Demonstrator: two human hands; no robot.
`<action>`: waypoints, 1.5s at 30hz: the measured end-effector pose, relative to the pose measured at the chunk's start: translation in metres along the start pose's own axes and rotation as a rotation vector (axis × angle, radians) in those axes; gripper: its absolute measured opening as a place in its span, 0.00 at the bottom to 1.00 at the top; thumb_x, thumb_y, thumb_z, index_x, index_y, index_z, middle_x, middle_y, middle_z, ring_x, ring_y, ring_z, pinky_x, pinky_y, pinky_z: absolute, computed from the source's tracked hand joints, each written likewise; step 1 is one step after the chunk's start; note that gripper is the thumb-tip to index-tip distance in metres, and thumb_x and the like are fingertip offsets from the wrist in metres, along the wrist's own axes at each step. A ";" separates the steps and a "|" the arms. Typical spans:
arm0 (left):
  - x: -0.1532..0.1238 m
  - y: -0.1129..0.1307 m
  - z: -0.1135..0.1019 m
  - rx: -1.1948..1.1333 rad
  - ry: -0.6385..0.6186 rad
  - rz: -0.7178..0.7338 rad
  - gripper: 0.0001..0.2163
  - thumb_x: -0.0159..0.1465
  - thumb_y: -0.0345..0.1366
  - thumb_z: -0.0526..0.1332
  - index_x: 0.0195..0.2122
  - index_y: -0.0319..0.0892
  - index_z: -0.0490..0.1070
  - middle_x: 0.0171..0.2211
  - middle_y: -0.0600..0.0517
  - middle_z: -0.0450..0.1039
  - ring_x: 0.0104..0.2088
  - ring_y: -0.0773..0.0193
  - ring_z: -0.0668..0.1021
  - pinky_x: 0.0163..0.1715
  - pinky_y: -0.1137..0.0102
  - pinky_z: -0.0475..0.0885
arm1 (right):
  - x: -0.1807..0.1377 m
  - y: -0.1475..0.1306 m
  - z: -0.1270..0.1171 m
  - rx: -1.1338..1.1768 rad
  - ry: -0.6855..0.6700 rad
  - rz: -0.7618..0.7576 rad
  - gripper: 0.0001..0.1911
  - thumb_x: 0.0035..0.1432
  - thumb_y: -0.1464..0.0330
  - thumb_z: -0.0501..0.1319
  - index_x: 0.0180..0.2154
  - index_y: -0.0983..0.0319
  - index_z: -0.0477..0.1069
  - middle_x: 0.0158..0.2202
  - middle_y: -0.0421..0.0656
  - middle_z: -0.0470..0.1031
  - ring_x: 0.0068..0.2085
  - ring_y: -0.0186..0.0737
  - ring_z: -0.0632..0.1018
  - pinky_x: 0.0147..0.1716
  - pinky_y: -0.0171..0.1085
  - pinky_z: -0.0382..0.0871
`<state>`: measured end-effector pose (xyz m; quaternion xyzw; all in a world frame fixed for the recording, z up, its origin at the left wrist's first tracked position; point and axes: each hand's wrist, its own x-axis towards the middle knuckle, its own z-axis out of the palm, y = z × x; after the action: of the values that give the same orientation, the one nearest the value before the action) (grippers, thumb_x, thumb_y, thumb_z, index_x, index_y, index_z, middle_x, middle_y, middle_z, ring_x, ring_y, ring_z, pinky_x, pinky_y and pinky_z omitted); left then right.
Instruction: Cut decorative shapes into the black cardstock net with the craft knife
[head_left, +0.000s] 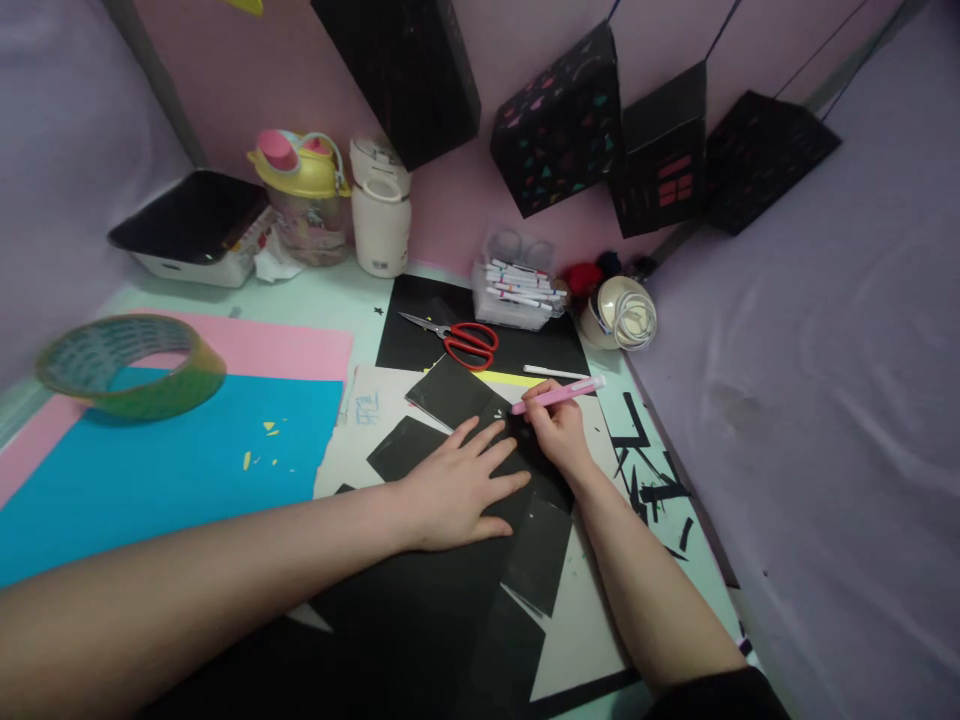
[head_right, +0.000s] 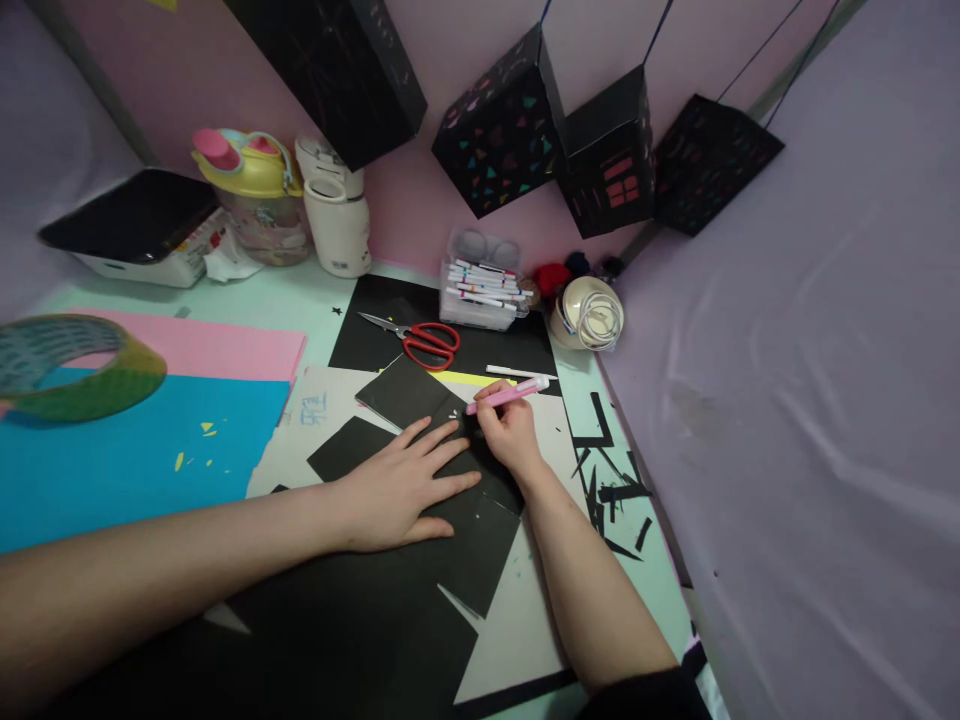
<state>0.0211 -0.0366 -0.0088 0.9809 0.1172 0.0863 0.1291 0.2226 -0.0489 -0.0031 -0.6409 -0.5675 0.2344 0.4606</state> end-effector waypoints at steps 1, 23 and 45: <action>0.000 0.000 0.000 -0.002 -0.002 -0.001 0.28 0.66 0.57 0.54 0.63 0.50 0.62 0.65 0.41 0.57 0.67 0.41 0.53 0.63 0.45 0.46 | 0.000 0.000 0.000 0.013 -0.009 0.022 0.06 0.57 0.65 0.57 0.31 0.60 0.69 0.25 0.40 0.74 0.26 0.37 0.73 0.27 0.36 0.66; 0.001 0.000 -0.003 -0.006 -0.030 -0.011 0.28 0.66 0.57 0.54 0.63 0.51 0.61 0.65 0.42 0.56 0.67 0.42 0.53 0.63 0.45 0.46 | 0.003 0.003 -0.001 0.086 -0.114 0.067 0.06 0.58 0.66 0.57 0.31 0.61 0.69 0.26 0.40 0.74 0.26 0.36 0.73 0.27 0.34 0.66; 0.000 0.002 -0.002 -0.007 -0.041 -0.025 0.28 0.66 0.57 0.53 0.63 0.52 0.61 0.66 0.41 0.54 0.68 0.42 0.52 0.63 0.46 0.43 | 0.013 0.000 -0.010 0.023 -0.307 -0.027 0.08 0.65 0.65 0.55 0.34 0.61 0.68 0.33 0.41 0.73 0.32 0.36 0.73 0.35 0.36 0.67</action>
<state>0.0214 -0.0377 -0.0066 0.9805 0.1263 0.0649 0.1359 0.2339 -0.0395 0.0043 -0.5844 -0.6374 0.3299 0.3788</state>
